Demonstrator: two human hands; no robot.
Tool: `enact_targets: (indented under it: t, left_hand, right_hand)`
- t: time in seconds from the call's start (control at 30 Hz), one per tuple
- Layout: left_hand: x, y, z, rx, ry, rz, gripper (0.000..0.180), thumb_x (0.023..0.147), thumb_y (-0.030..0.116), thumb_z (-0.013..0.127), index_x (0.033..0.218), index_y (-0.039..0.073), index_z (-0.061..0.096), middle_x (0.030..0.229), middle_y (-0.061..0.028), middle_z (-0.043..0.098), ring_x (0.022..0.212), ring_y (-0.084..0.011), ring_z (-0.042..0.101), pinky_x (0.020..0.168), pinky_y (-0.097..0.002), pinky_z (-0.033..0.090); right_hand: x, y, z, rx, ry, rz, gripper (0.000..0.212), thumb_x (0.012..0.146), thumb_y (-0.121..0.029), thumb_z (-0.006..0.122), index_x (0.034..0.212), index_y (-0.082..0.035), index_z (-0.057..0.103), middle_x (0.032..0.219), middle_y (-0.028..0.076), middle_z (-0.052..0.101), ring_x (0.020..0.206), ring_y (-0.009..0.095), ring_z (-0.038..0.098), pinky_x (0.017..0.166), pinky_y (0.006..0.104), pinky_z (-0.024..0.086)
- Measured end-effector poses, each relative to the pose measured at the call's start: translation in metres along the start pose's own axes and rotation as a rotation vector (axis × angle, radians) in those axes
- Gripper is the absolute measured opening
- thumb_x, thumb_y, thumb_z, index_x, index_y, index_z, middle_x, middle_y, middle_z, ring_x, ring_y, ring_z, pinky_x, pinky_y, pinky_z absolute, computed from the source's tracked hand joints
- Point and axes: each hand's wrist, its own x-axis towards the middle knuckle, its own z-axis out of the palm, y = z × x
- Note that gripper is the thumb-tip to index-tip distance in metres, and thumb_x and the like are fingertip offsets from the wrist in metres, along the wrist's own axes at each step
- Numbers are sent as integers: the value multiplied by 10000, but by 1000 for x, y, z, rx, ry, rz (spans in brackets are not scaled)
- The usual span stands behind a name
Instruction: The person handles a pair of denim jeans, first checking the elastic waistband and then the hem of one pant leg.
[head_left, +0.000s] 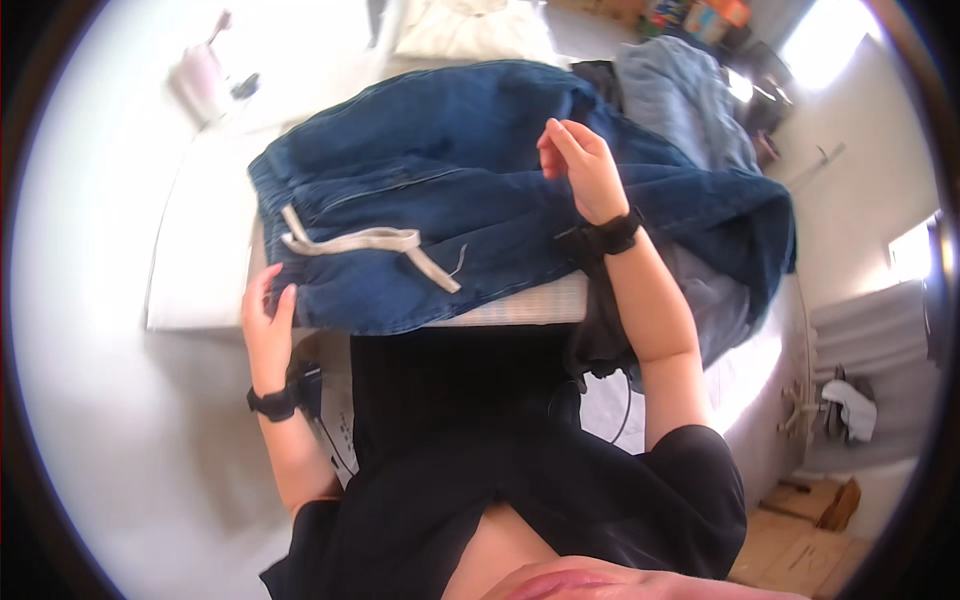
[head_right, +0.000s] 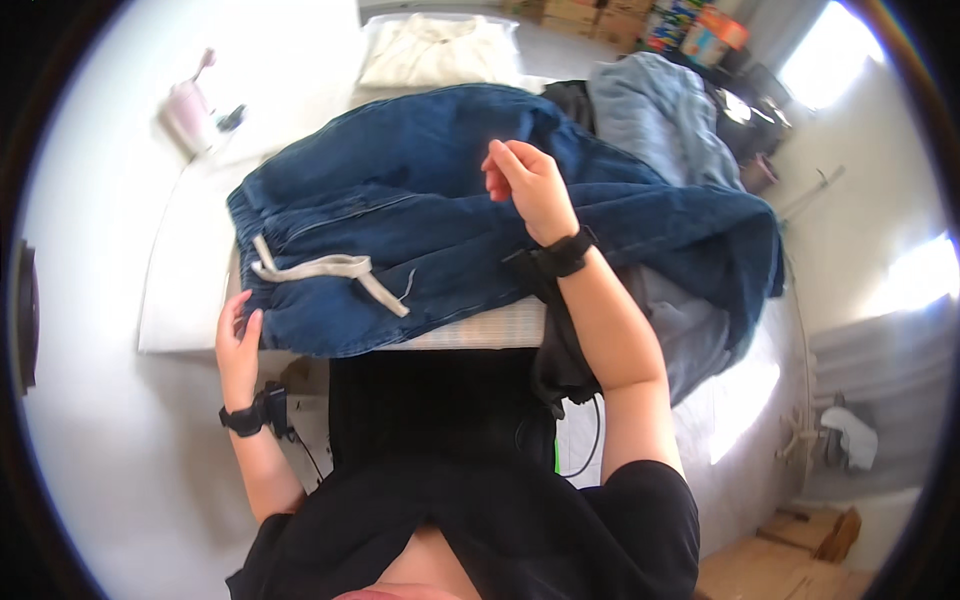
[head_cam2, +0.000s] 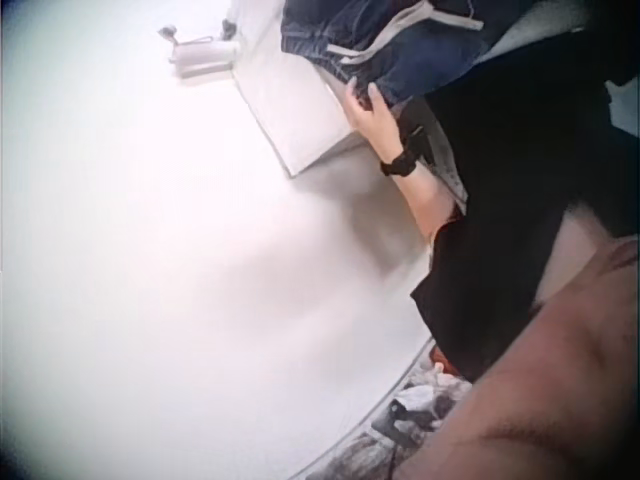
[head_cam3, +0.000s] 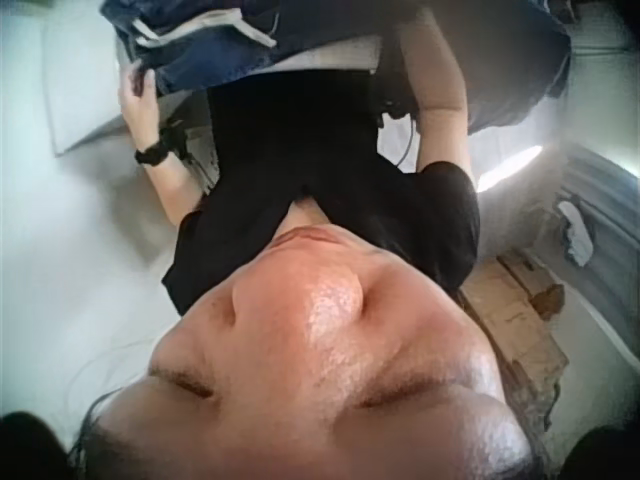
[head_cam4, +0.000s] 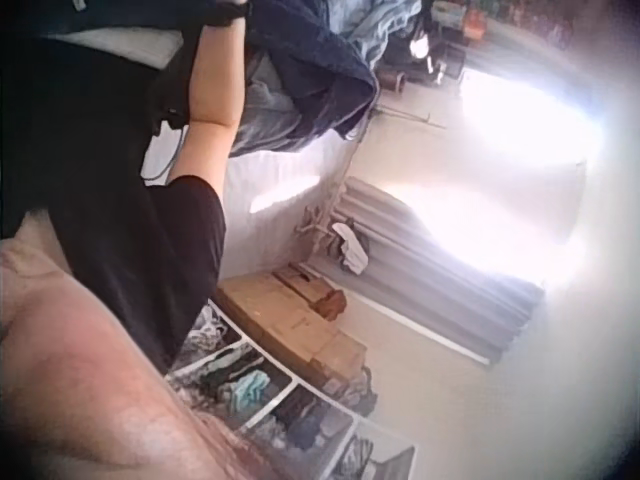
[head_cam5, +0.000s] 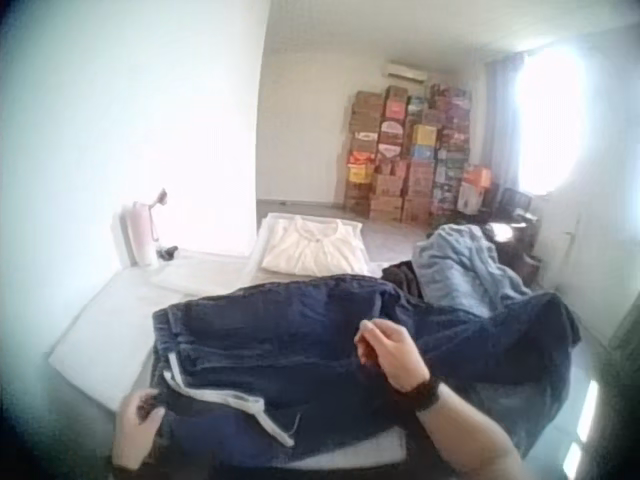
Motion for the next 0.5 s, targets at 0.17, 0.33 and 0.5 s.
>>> enact_targets:
  t: [0.17,0.33,0.5]
  left_hand:
    - [4,0,-3,-234,-10,51,176,836,48,524,1008,13,529,996,-42,530,937,-132,483,841,-250,370]
    - [12,11,-34,-215,234,103,186,886,130,485,1021,7,522,1016,-45,521,948,-123,469,859,-243,352]
    - [36,-34,-60,-274,222,-74,213,875,155,504,1040,23,529,1019,-51,527,942,-127,470,854,-258,367]
  right_hand:
    - [-35,-32,-24,-28,133,-86,270,894,-224,488,734,-21,562,600,9,527,529,71,484,513,194,390]
    - [-93,-46,-65,-106,355,-80,229,886,-194,499,747,-20,557,608,6,513,519,73,473,500,191,383]
    - [-144,-29,-85,-69,464,15,216,885,-196,501,748,-37,551,601,1,504,506,77,473,481,186,369]
